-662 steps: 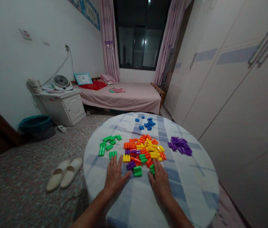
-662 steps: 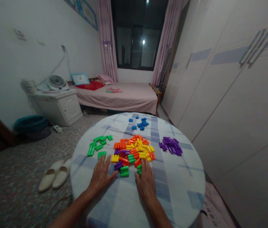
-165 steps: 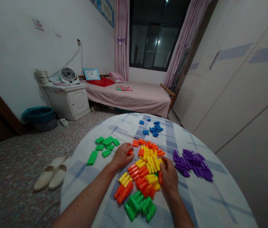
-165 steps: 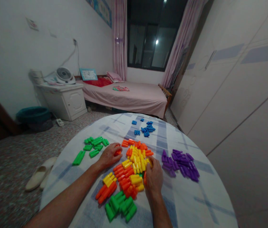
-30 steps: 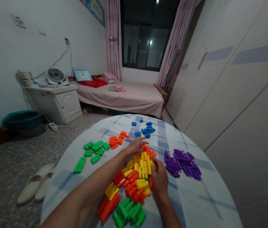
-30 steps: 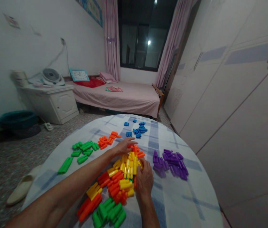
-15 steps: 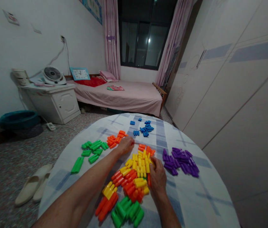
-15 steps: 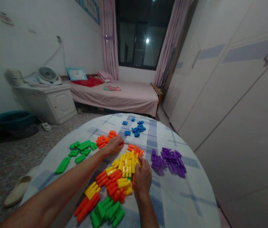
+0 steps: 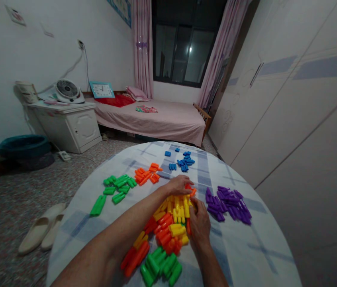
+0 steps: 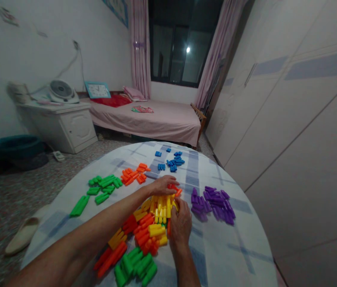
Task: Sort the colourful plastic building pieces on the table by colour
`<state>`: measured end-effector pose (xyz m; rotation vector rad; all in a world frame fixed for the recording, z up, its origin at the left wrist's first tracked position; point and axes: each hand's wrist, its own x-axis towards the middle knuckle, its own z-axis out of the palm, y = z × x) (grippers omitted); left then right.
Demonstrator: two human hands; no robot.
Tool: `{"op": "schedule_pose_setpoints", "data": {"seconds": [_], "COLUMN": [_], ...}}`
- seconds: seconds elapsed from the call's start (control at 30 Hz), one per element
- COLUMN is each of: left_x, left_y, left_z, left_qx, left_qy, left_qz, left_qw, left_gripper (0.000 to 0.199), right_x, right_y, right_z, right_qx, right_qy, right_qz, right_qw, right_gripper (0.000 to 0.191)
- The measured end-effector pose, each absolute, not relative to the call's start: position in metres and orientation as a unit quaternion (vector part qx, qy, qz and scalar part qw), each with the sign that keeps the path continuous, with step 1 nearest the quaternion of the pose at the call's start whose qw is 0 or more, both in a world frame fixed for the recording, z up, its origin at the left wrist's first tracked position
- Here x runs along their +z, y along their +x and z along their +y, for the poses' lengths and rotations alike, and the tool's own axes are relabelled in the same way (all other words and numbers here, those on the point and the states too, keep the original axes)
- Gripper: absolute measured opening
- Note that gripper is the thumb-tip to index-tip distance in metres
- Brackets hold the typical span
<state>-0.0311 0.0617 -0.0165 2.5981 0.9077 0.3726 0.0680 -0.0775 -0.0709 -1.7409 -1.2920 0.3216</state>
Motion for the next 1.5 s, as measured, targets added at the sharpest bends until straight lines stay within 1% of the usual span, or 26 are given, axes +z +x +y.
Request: {"op": "schedule_pose_setpoints", "data": {"seconds": [0.07, 0.2, 0.37, 0.57, 0.7, 0.87, 1.0, 1.1, 1.17, 1.37, 1.5], "left_x": [-0.018, -0.020, -0.027, -0.042, -0.046, -0.036, -0.030, -0.031, -0.032, -0.037, -0.040], "left_y": [-0.019, -0.014, -0.038, -0.077, -0.091, -0.106, -0.121, -0.127, -0.127, -0.121, -0.119], "left_z": [0.061, 0.066, 0.082, 0.097, 0.098, 0.090, 0.085, 0.082, 0.079, 0.073, 0.072], "left_qx": [0.105, 0.084, 0.122, 0.176, 0.195, 0.215, 0.177, 0.137, 0.126, 0.149, 0.170], "left_qy": [0.917, 0.888, 0.836, 0.796, 0.785, 0.798, 0.830, 0.854, 0.866, 0.884, 0.876], "left_qz": [0.325, 0.385, 0.467, 0.506, 0.503, 0.457, 0.403, 0.374, 0.363, 0.367, 0.389], "left_qw": [0.205, 0.238, 0.262, 0.283, 0.304, 0.330, 0.342, 0.335, 0.319, 0.249, 0.230], "left_gripper": [0.039, 0.028, 0.027, 0.025, 0.027, 0.037, 0.044, 0.051, 0.051, 0.041, 0.031], "right_x": [-0.070, -0.066, -0.066, -0.067, -0.067, -0.068, -0.068, -0.069, -0.070, -0.070, -0.068], "right_y": [0.068, 0.067, 0.065, 0.066, 0.066, 0.066, 0.066, 0.067, 0.067, 0.067, 0.066], "right_z": [-0.078, -0.080, -0.080, -0.079, -0.079, -0.080, -0.079, -0.079, -0.078, -0.078, -0.079], "right_qx": [0.136, 0.138, 0.126, 0.124, 0.120, 0.122, 0.124, 0.124, 0.120, 0.120, 0.123], "right_qy": [-0.703, -0.704, -0.706, -0.707, -0.712, -0.713, -0.713, -0.712, -0.713, -0.708, -0.712], "right_qz": [-0.528, -0.528, -0.526, -0.526, -0.525, -0.524, -0.524, -0.526, -0.525, -0.525, -0.528], "right_qw": [0.457, 0.455, 0.458, 0.457, 0.452, 0.449, 0.449, 0.447, 0.448, 0.457, 0.447], "right_gripper": [0.036, 0.037, 0.037, 0.038, 0.038, 0.038, 0.039, 0.038, 0.038, 0.039, 0.038]}}
